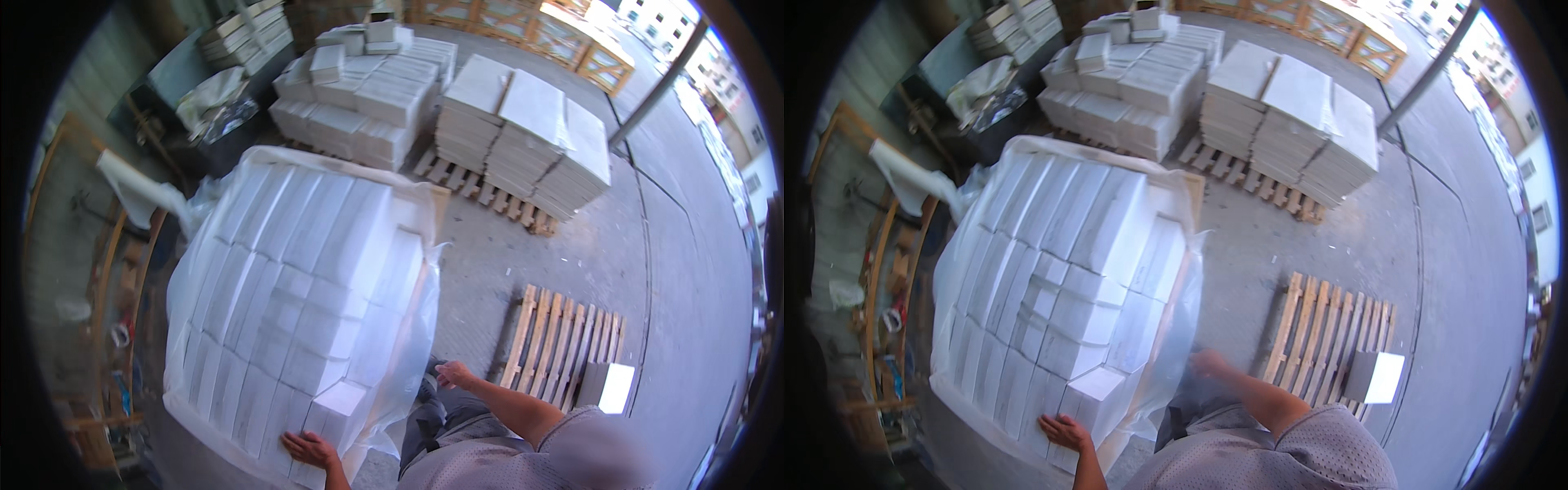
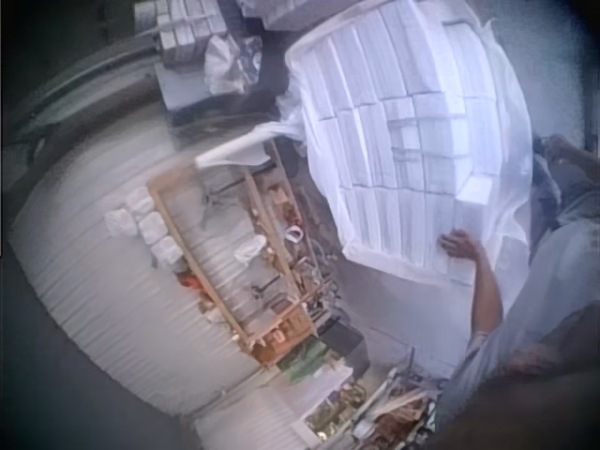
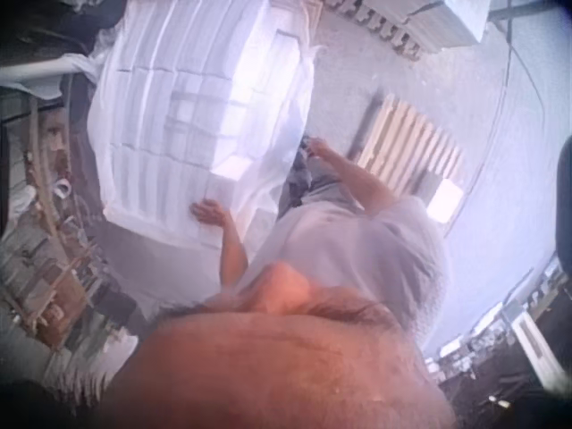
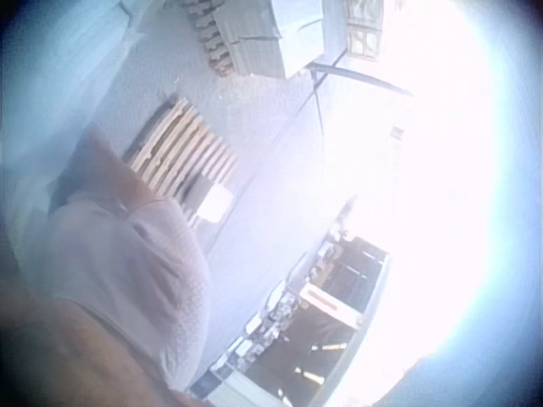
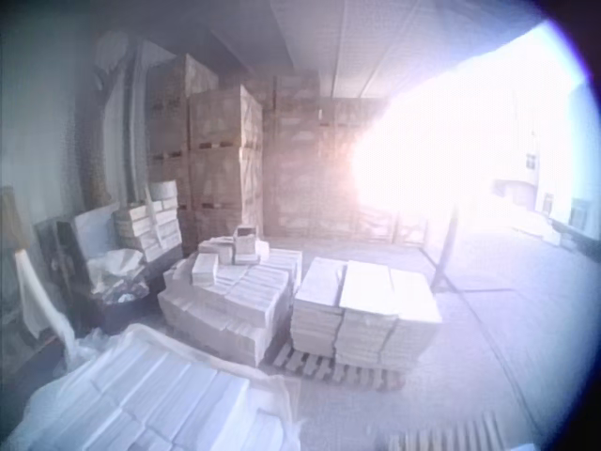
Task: The person unwraps a large plastic-wrapped pallet of white rectangular panels using a utility knife, then repeatedly picks up individual panels and stacks them on a nearby wooden pallet. The person handles the panels one at a time and places them in a neat pile.
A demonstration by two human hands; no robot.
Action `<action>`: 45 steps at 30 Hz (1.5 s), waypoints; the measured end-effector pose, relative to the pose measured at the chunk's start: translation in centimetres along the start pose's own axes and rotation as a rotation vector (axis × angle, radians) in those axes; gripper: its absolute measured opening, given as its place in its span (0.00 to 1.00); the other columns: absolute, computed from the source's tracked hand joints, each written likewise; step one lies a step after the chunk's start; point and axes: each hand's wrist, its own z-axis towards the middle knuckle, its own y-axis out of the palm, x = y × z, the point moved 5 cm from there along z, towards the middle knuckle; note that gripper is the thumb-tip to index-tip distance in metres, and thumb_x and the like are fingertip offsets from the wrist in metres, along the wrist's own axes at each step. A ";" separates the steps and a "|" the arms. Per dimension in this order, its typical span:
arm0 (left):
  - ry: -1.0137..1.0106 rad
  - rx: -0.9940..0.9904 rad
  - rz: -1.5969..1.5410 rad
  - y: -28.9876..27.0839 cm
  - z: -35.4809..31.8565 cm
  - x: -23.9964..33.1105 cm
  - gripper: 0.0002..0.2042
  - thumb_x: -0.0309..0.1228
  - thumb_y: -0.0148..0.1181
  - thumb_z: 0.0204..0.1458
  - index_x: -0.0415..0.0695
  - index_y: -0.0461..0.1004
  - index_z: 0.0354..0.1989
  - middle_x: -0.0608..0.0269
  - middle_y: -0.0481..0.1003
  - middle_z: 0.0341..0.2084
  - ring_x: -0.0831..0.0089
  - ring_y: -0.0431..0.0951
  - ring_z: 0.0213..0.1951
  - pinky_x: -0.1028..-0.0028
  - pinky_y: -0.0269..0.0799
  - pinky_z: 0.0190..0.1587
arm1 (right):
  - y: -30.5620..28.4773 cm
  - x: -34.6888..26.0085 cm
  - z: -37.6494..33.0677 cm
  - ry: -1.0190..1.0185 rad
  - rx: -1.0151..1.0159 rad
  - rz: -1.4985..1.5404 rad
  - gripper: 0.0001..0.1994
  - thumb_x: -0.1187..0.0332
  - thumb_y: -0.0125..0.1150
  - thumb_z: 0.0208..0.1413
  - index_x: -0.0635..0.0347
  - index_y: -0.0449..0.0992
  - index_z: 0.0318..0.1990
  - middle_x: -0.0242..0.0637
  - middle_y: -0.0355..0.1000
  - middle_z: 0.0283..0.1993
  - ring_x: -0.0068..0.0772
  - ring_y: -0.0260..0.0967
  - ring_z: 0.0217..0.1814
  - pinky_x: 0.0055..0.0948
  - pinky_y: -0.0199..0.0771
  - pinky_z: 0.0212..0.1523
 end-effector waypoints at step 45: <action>0.731 -1.390 -0.229 -4.7 -19.2 75.8 0.24 0.45 0.48 0.58 0.42 0.60 0.57 0.55 0.64 0.51 0.61 0.65 0.49 0.64 0.63 0.47 | -53.5 18.9 -23.7 -0.026 0.937 1.118 0.20 0.59 0.51 0.57 0.72 0.72 0.44 0.48 0.76 0.38 0.40 0.76 0.32 0.32 0.76 0.27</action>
